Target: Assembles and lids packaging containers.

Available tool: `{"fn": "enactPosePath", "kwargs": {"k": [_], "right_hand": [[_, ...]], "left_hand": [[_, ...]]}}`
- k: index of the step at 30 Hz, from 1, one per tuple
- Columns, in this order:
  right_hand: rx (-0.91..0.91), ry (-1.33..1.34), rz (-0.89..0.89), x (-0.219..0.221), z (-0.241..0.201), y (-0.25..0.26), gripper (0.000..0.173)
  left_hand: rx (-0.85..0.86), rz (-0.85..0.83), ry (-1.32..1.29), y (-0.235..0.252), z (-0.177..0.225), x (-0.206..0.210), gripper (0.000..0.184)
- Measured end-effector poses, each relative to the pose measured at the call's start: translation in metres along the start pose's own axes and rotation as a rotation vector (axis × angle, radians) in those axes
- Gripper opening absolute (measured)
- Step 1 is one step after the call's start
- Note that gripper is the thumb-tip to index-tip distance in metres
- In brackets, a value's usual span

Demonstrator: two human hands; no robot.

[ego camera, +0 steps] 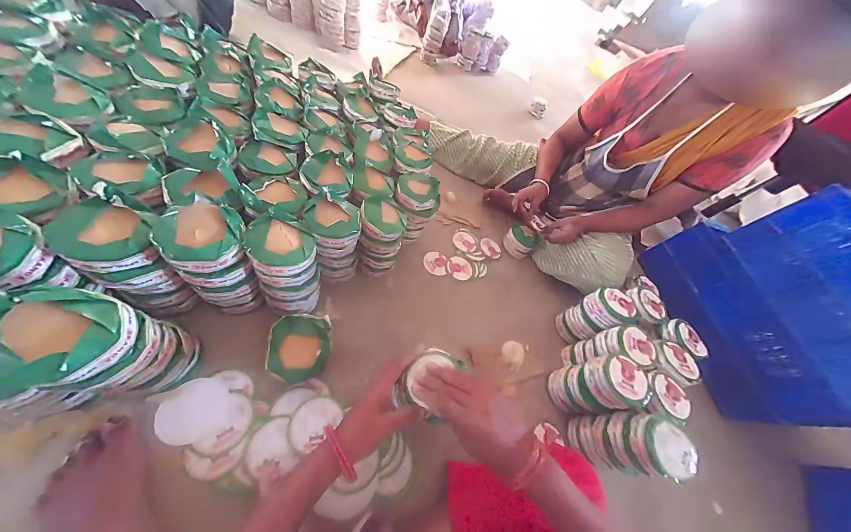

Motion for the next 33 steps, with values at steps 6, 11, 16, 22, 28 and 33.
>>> {"fn": "enactPosePath", "kwargs": {"k": [6, 11, 16, 22, 28, 33], "right_hand": [[0.006, 0.033, -0.120, -0.003, 0.003, -0.007, 0.047], [0.043, 0.116, -0.089, -0.006, 0.010, -0.007, 0.046], [0.133, 0.107, 0.119, 0.003, 0.013, -0.007, 0.022], [0.153, -0.067, -0.043, 0.012, 0.011, -0.011, 0.056], [0.182, -0.142, -0.067, 0.021, 0.007, -0.018, 0.058], [0.190, -0.086, -0.050, 0.025, 0.007, -0.020, 0.059]], "left_hand": [[0.031, -0.143, -0.098, 0.004, -0.001, -0.012, 0.096], [-0.133, -0.007, -0.158, 0.019, 0.015, -0.002, 0.042], [-0.004, 0.068, -0.040, 0.022, 0.007, 0.005, 0.045], [0.153, 0.141, 0.112, 0.012, -0.002, 0.008, 0.047], [0.244, 0.122, 0.270, 0.003, -0.005, 0.009, 0.040], [0.342, 0.172, 0.265, 0.000, -0.018, 0.012, 0.041]]}}
Point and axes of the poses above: each hand's wrist, its own y-axis towards the middle knuckle, its own x-axis out of the palm, z = x × y, the point moved 2 cm from there along y, towards the middle knuckle, and after that the axes turned 6 degrees about z, right-handed, at the moved point
